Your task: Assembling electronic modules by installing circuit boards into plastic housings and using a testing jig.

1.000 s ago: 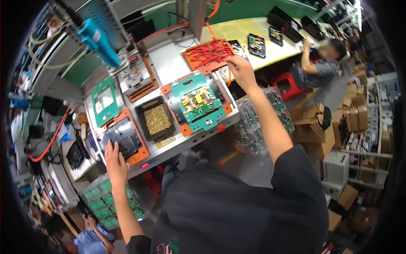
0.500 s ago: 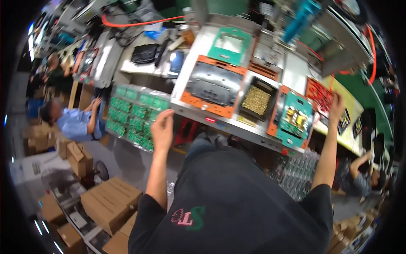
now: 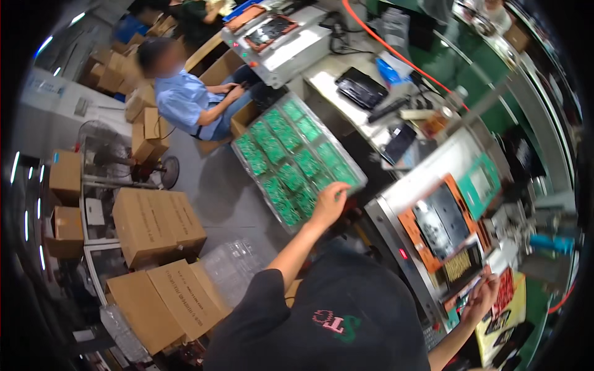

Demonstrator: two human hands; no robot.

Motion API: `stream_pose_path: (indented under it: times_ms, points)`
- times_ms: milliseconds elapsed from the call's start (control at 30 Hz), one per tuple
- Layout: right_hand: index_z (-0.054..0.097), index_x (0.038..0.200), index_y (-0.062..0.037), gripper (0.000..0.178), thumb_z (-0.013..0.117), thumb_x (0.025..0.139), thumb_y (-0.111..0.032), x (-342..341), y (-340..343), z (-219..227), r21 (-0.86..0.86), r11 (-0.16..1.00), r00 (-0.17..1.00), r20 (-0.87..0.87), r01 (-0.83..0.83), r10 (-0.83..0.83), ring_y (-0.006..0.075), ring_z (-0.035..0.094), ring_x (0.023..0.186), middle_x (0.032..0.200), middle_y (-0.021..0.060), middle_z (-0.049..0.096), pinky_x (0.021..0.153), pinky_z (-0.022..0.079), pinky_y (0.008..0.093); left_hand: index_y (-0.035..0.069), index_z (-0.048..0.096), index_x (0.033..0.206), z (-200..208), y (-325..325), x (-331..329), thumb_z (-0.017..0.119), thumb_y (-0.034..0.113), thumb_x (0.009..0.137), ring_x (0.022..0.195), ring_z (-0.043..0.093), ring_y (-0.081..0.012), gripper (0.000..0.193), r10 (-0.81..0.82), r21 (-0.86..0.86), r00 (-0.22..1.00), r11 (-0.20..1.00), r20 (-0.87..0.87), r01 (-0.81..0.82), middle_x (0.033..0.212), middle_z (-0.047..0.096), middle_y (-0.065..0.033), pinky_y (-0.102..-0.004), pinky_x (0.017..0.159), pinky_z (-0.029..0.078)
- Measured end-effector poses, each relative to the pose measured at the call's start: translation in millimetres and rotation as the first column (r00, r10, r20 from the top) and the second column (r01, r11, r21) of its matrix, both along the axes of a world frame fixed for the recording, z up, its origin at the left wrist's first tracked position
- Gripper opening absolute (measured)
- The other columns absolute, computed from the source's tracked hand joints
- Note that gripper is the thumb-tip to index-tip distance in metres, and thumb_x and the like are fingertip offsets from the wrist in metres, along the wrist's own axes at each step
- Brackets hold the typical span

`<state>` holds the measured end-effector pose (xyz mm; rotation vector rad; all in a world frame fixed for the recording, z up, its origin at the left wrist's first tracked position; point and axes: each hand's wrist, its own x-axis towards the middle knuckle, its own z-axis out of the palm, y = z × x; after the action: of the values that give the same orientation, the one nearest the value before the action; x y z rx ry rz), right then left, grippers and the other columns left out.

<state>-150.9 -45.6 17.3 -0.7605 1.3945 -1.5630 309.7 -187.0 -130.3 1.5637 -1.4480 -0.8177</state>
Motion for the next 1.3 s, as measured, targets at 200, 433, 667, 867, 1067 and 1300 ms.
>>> stream_pose_path:
  times_ms: [200, 433, 667, 867, 1067, 1300]
  points:
    - [0.061, 0.098, -0.0015, 0.02, 0.064, 0.097, -0.021, 106.4, -67.9, 12.9, 0.249, 0.953, 0.964, -0.159, -0.171, 0.215, 0.0021, 0.034, 0.052, 0.08, 0.0002, 0.055, 0.047, 0.022, 0.02, 0.0, 0.071, 0.106, -18.2, -35.2, 29.9, 0.057, 0.003, 0.093, 0.094, 0.07, -0.0289, 0.019, 0.021, 0.079, 0.994, 0.997, -0.108, -0.013, 0.105, 0.072, -0.0155, -0.0362, 0.076, 0.053]
    - [0.06, 0.092, -0.0024, 0.017, 0.065, 0.094, -0.019, 90.7, -71.4, 66.3, 0.208, 0.975, 0.997, -0.044, 0.076, -0.069, 0.0074, 0.047, 0.063, 0.078, 0.0019, 0.051, 0.052, 0.036, 0.0236, -0.006, 0.07, 0.106, -41.5, -90.4, -3.5, 0.059, -0.004, 0.094, 0.1, 0.069, -0.0245, 0.017, -0.036, 0.085, 0.844, 0.992, -0.535, 0.096, 0.106, 0.072, -0.0159, -0.0358, 0.095, 0.054]
    - [0.058, 0.104, -0.0058, 0.013, 0.05, 0.093, -0.007, -63.9, 118.0, 96.4, -0.04, 0.711, 0.708, -0.062, 0.702, -0.703, 0.005, 0.041, 0.053, 0.083, 0.0019, 0.058, 0.043, 0.027, 0.0189, -0.002, 0.07, 0.11, -9.3, -139.4, -8.4, 0.056, 0.007, 0.099, 0.086, 0.062, -0.0127, 0.02, -0.144, -0.049, 0.969, 0.989, -0.199, 0.137, 0.105, 0.071, -0.0062, -0.0281, 0.074, 0.05]
    - [0.077, 0.089, -0.0049, 0.025, 0.06, 0.086, -0.023, -135.9, 404.8, -74.5, 0.265, 0.116, 0.288, -0.828, 0.957, -0.481, 0.0228, 0.07, 0.078, 0.079, 0.0117, 0.073, 0.074, 0.054, 0.0368, -0.002, 0.072, 0.106, 44.1, -131.5, -68.4, 0.057, 0.008, 0.099, 0.08, 0.059, -0.0137, 0.02, -0.131, -0.222, 0.984, 0.97, -0.117, 0.103, 0.094, 0.068, -0.0064, -0.0257, 0.071, 0.046]
    - [0.077, 0.102, -0.0148, 0.021, 0.066, 0.085, -0.023, -141.0, 471.9, -195.6, 0.49, -0.159, 0.461, -0.867, 0.857, -0.187, 0.0339, 0.069, 0.101, 0.102, 0.0155, 0.073, 0.088, 0.053, 0.0437, -0.005, 0.071, 0.108, 105.3, -54.7, -152.3, 0.055, 0.006, 0.099, 0.079, 0.059, -0.0141, 0.021, -0.257, -0.289, 0.958, 0.933, -0.123, 0.213, 0.093, 0.068, -0.0073, -0.0261, 0.071, 0.047]
    - [0.074, 0.103, -0.0136, 0.019, 0.064, 0.087, -0.017, -249.6, 505.9, -285.1, 0.406, 0.031, 0.405, -0.914, 0.913, 0.02, 0.0383, 0.067, 0.098, 0.102, 0.0168, 0.069, 0.085, 0.053, 0.0504, -0.005, 0.069, 0.112, 145.0, 65.8, -255.9, 0.05, 0.001, 0.101, 0.086, 0.059, -0.0162, 0.022, -0.458, -0.315, 0.821, 0.767, 0.34, 0.559, 0.108, 0.068, -0.0104, -0.0285, 0.078, 0.049]
